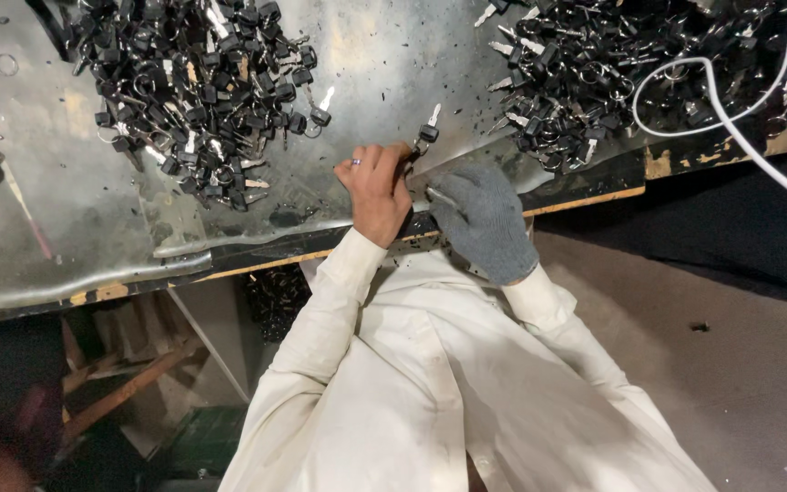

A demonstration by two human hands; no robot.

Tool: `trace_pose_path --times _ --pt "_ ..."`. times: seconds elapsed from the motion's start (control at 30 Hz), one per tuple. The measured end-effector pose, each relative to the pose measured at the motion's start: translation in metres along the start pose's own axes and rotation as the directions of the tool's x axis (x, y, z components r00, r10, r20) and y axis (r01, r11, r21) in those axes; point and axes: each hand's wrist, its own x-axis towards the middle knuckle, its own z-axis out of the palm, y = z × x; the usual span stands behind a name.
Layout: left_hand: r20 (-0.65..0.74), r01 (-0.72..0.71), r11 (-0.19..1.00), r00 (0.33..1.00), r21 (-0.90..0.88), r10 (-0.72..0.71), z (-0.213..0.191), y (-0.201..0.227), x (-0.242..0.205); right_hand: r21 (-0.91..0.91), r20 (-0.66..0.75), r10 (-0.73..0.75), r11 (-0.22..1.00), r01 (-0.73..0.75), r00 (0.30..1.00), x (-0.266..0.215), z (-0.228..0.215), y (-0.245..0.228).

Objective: The person repeatedly picks up small black key blanks and metal key rings from a metal table, inserts the key into the ring, and places the assembled key back on the table. The process is continuous and repetitive throughout the clip.

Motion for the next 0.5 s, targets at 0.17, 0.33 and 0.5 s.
trace_pose_path --times 0.17,0.33,0.5 --pt "0.056 -0.015 0.994 0.998 0.112 0.009 -0.016 -0.013 -0.004 0.002 -0.014 -0.075 0.997 0.075 0.997 -0.007 0.007 -0.005" --pt "0.010 0.002 0.995 1.000 -0.100 -0.001 -0.020 -0.017 -0.020 -0.042 -0.012 -0.160 0.986 0.159 0.987 -0.003 0.016 -0.012" --pt "0.023 -0.074 0.996 0.997 -0.049 0.075 -0.014 -0.020 -0.028 -0.049 0.006 -0.125 0.991 0.125 0.992 0.007 0.024 -0.017"
